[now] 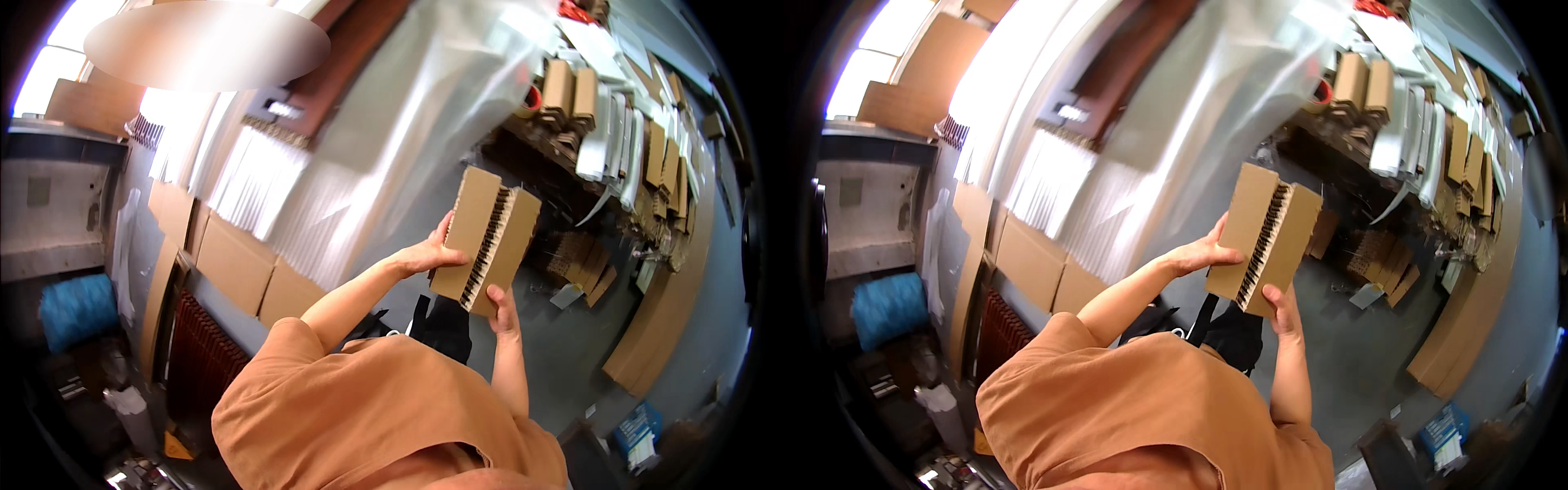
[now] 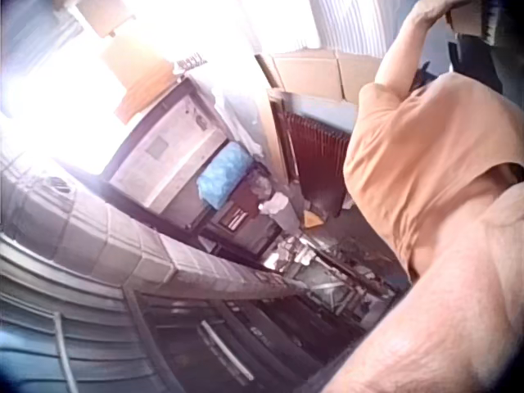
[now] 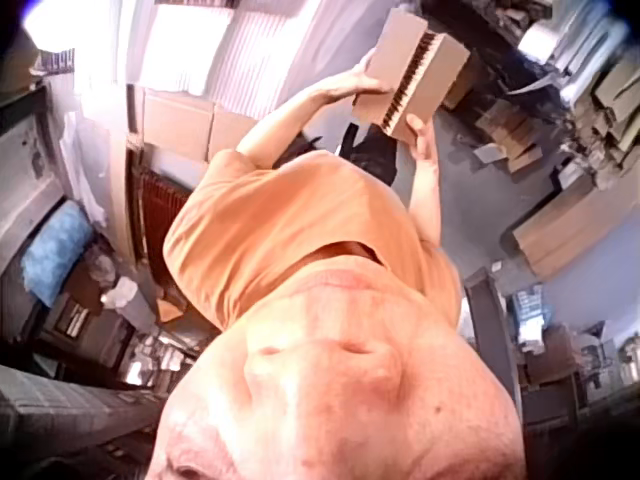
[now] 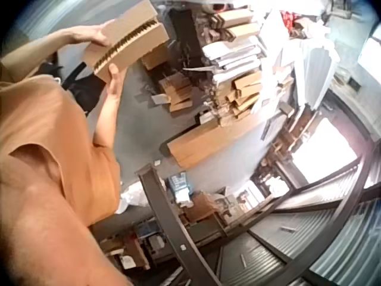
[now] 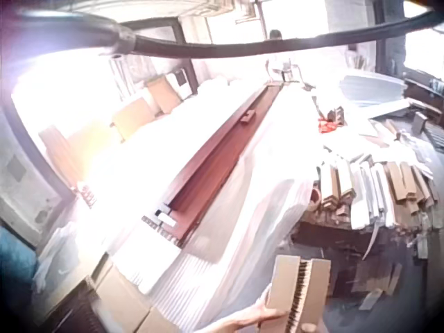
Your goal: The person assembles a large cardboard box and secures it with packing tape. They then place a large sheet of bubble wrap on the floor and arrange several wooden slats on top of it. The person wraps the wooden slats in the bubble wrap and places them into the cardboard box.
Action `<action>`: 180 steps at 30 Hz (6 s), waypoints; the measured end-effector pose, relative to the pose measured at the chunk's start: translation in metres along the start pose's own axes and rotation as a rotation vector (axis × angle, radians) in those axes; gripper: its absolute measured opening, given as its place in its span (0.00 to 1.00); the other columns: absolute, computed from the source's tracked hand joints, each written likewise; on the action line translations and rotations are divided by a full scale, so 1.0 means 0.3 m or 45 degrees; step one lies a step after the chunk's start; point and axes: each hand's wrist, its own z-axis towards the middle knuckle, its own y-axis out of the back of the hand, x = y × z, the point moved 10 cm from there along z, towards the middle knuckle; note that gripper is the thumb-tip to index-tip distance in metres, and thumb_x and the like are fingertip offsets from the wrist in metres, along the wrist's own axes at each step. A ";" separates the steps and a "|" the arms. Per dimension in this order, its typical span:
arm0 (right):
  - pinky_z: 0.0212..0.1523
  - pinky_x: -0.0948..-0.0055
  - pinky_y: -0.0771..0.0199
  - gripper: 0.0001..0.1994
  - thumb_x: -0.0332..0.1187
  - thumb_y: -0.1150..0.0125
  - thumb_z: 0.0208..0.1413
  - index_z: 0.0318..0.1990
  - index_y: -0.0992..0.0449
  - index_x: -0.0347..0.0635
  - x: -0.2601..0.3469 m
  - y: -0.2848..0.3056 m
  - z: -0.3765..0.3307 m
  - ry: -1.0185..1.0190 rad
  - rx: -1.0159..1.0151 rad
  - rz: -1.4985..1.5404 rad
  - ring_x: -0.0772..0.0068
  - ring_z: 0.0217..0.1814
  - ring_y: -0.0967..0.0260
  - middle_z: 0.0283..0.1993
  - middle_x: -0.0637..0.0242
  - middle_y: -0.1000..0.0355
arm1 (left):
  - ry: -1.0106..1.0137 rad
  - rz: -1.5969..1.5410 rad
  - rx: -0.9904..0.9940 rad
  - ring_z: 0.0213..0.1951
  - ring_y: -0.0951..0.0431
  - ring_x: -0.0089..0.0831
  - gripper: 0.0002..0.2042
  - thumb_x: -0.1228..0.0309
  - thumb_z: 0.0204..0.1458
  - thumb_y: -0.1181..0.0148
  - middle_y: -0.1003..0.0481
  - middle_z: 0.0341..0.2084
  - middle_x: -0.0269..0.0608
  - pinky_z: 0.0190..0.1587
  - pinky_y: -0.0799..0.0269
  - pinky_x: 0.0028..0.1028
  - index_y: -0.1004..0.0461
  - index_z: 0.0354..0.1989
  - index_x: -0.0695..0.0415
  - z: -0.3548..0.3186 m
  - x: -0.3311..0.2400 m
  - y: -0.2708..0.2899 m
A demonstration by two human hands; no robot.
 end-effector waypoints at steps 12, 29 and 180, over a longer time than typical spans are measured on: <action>0.67 0.65 0.52 0.51 0.39 0.33 0.34 0.68 0.56 0.41 -0.281 -1.265 0.294 0.071 0.549 -0.623 0.57 0.70 0.55 0.66 0.51 0.51 | -0.461 -0.550 -0.688 0.52 0.32 0.35 0.45 0.72 0.41 0.36 0.35 0.52 0.45 0.52 0.34 0.32 0.58 0.67 0.54 -1.043 -0.100 0.921; 0.68 0.44 0.82 0.52 0.75 0.56 0.42 0.70 0.62 0.56 -0.309 -1.355 0.826 0.669 0.104 -2.647 0.48 0.75 0.83 0.72 0.47 0.76 | -0.538 2.232 -0.540 0.62 0.50 0.50 0.48 0.69 0.25 0.35 0.49 0.61 0.53 0.63 0.59 0.50 0.47 0.65 0.40 -1.224 -0.316 1.168; 0.49 0.66 0.35 0.19 0.35 0.45 0.57 0.48 0.33 0.25 -2.818 -4.824 4.848 -0.422 -0.621 -0.767 0.65 0.47 0.34 0.47 0.55 0.31 | 0.648 -1.298 -1.381 0.44 0.26 0.27 0.15 0.67 0.59 0.50 0.27 0.43 0.41 0.48 0.32 0.24 0.33 0.52 0.61 -1.805 0.047 6.419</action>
